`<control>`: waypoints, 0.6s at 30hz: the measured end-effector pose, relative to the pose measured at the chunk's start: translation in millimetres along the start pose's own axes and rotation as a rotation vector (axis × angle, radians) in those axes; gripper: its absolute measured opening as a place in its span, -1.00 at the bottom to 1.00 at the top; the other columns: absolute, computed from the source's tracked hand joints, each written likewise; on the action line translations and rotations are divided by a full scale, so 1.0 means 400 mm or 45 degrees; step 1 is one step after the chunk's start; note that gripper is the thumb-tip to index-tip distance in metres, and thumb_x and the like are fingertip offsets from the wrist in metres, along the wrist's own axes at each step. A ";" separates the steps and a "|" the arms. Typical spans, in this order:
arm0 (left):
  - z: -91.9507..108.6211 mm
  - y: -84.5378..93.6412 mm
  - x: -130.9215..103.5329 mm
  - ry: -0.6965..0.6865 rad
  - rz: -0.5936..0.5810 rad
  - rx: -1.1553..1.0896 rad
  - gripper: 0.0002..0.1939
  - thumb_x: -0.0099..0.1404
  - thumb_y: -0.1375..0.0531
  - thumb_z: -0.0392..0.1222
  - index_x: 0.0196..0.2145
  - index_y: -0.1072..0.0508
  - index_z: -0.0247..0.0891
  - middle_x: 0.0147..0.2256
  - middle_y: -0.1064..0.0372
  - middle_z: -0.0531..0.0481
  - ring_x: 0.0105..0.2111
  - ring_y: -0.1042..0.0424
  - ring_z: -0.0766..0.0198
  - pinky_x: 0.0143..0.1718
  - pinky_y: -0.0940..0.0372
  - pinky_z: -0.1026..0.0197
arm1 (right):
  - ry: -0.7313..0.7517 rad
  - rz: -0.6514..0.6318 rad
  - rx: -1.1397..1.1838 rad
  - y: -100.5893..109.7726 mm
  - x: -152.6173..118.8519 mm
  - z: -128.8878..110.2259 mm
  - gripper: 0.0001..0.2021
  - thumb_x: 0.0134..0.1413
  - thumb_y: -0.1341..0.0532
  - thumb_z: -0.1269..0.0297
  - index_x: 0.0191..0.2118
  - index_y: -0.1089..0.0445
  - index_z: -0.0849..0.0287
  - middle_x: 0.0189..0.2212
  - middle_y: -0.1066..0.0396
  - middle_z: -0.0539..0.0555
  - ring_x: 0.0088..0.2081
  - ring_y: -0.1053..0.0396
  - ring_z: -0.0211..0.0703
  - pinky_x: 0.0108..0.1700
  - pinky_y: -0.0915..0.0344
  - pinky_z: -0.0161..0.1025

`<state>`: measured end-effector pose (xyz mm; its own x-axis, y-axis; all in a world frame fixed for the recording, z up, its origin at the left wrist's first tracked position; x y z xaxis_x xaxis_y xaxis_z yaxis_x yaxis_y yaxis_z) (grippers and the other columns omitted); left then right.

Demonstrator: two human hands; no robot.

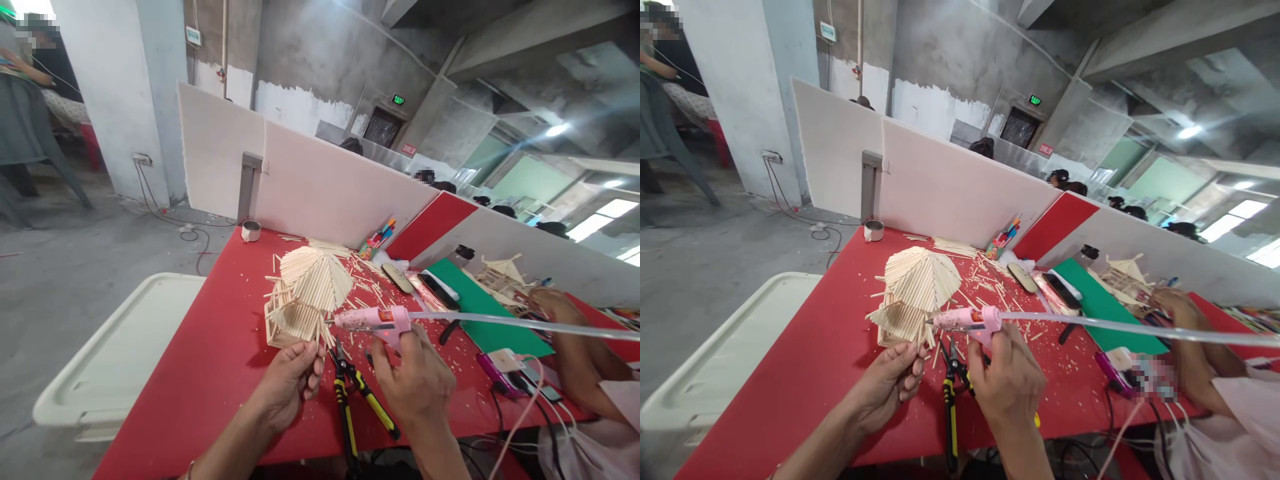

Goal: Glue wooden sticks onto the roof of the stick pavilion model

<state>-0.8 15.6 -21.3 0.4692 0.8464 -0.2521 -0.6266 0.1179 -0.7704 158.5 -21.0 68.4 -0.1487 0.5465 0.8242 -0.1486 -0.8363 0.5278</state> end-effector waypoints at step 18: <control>0.003 -0.003 0.004 0.000 0.039 0.018 -0.64 -0.04 -0.41 -0.02 -0.50 -0.42 -0.35 -0.66 -0.27 0.11 -0.73 -0.09 0.52 -0.71 0.12 0.41 | 0.011 -0.078 0.063 -0.021 -0.015 -0.002 -0.84 0.21 -0.06 0.21 -0.30 -0.25 0.18 -0.46 -0.37 0.08 -0.43 -0.32 -0.17 -0.42 -0.11 -0.29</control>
<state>0.1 17.4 -20.1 0.4498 0.8495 -0.2757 -0.6494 0.0992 -0.7540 160.0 -17.3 59.0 -0.1495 0.5967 0.7884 -0.1094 -0.8025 0.5865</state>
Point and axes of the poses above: each hand's wrist, its own x-axis towards the middle knuckle, its own y-axis out of the back of the hand, z = x × y, the point moved 3 cm from there along x, towards the middle knuckle
